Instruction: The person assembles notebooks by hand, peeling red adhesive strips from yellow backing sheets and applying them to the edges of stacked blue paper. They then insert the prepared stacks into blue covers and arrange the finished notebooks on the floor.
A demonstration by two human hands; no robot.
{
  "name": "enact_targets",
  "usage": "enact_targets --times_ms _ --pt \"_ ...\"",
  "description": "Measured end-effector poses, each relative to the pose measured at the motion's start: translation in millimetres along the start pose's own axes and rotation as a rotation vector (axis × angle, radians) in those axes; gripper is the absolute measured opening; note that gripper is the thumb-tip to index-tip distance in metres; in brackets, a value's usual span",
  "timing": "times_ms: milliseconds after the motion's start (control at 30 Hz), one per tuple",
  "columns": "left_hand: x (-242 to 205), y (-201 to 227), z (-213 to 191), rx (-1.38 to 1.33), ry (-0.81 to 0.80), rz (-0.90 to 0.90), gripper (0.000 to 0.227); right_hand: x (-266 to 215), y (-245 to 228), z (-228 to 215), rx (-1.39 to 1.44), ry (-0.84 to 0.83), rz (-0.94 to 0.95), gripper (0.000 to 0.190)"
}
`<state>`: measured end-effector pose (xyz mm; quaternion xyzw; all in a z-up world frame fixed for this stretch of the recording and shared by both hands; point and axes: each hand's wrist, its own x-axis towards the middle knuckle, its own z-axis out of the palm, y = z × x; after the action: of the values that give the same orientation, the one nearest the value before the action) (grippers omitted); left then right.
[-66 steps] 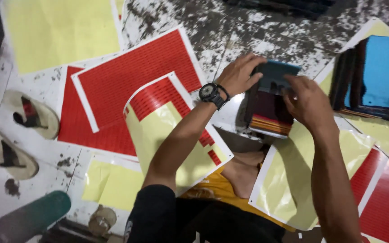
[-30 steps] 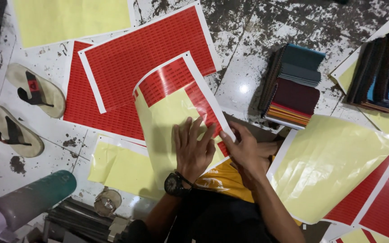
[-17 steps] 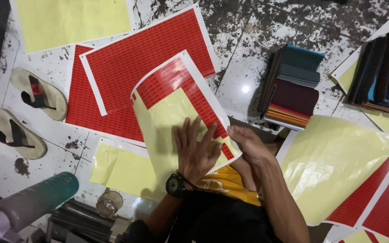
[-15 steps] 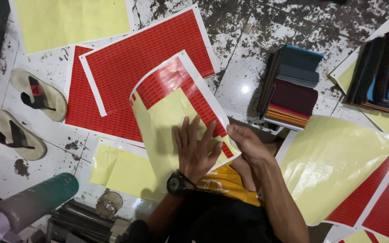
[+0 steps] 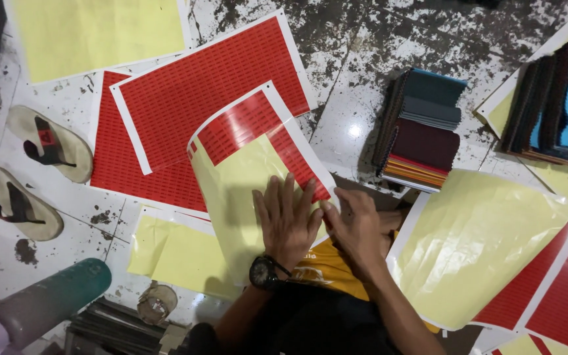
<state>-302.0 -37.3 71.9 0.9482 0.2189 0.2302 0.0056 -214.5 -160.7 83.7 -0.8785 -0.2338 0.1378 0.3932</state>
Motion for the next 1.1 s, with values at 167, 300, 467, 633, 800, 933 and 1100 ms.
enact_targets --times_ms 167,300,467,633,800,933,1100 --pt "-2 -1 5 0.071 0.015 0.013 0.05 -2 17 24 0.051 0.026 0.036 0.04" --pt "-4 -1 7 0.061 0.02 0.011 0.051 -5 31 34 0.104 0.072 0.025 0.029" --pt "5 -1 0 -0.13 0.069 -0.038 0.04 -5 17 31 0.117 0.213 -0.034 0.015" --pt "4 5 -7 -0.574 0.113 -0.17 0.026 -6 11 31 0.21 0.306 -0.075 0.008" --pt "6 6 -9 -1.376 -0.268 -0.783 0.032 -10 18 28 0.8 0.091 0.029 0.035" --pt "14 8 -18 -1.394 -0.297 -0.925 0.023 -7 16 29 0.742 0.053 0.025 0.037" --pt "6 8 -10 -1.379 -0.342 -1.005 0.025 1 30 44 0.107 0.071 0.102 0.034"
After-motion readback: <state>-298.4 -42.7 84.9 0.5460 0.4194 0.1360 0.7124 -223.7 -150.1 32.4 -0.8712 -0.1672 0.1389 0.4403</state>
